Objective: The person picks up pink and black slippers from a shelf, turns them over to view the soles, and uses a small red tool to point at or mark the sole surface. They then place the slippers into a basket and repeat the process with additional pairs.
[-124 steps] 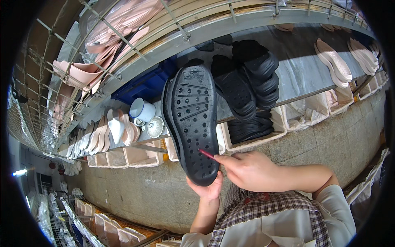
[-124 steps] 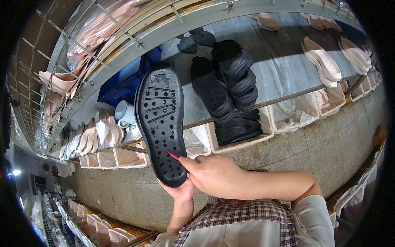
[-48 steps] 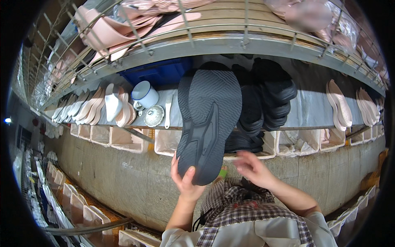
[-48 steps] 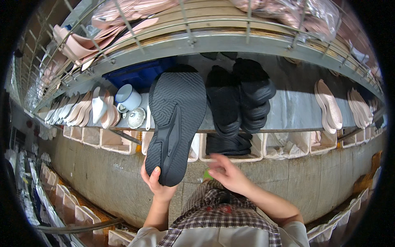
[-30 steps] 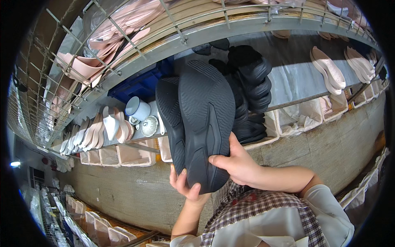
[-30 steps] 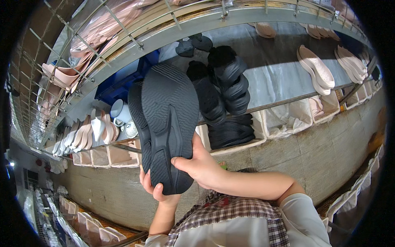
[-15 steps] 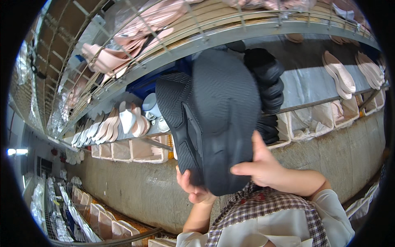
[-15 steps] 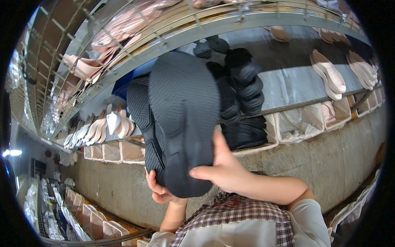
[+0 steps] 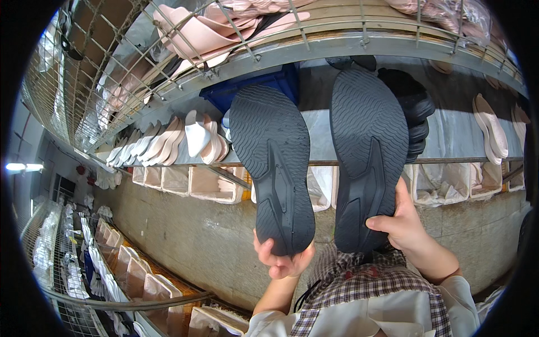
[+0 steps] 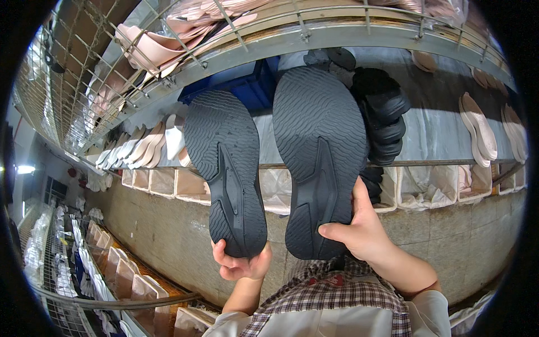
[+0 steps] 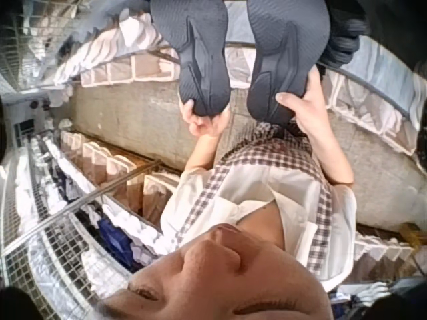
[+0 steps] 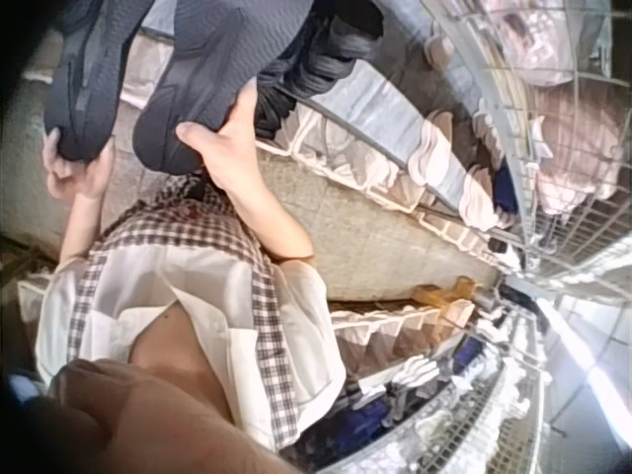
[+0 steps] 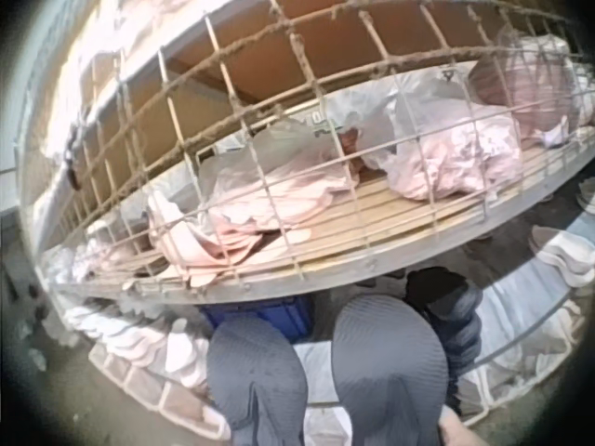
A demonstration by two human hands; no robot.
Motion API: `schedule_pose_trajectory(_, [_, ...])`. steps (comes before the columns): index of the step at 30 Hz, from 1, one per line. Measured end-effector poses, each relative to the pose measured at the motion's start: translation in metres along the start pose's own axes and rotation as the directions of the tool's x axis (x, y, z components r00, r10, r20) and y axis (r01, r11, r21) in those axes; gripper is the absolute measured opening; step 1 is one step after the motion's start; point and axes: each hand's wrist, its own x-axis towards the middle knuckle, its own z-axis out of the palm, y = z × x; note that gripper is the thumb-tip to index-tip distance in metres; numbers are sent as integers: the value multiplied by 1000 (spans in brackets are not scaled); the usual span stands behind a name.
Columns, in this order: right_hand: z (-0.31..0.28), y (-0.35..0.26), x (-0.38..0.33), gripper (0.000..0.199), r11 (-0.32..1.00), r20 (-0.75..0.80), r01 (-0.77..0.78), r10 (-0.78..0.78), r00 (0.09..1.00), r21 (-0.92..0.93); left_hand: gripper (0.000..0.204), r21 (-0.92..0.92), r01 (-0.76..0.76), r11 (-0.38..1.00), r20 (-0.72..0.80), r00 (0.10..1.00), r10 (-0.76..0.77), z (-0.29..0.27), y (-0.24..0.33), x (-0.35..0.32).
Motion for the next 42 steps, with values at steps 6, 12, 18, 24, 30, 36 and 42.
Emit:
schedule_pose_trajectory(6, [-3, 33, 50, 98, 983, -130, -179, 171, 977, -50, 108, -1, 131, 991, 24, 991, -131, -7, -18, -9])
schedule_pose_trajectory(12, [-21, 113, 181, 70, 947, -240, -162, 94, 966, -279, 98, -106, 467, 878, 56, 884, -464, -1, -35, -4])
schedule_pose_trajectory(18, [-23, 156, 247, 61, 748, -485, -159, -238, 842, -644, 85, -275, 481, 832, 197, 876, -441, 43, -67, 5])
schedule_pose_trajectory(24, [-37, 139, 195, 61, 731, -430, -131, -239, 871, -670, 79, -347, 487, 802, 296, 868, -399, 125, -91, 12])
schedule_pose_trajectory(30, [-72, 121, 52, 27, 720, 1, 138, -187, 982, -680, 67, -97, 504, 858, 444, 794, -416, 178, -71, 2])
schedule_pose_trajectory(36, [-130, 127, -74, 14, 808, -280, -201, 46, 959, -553, 79, 35, 452, 891, 399, 811, -427, 185, -66, 12])
schedule_pose_trajectory(42, [-169, 145, -154, 14, 868, -569, -330, 68, 820, -371, 80, 236, 135, 962, 497, 834, -239, 193, -56, 20])
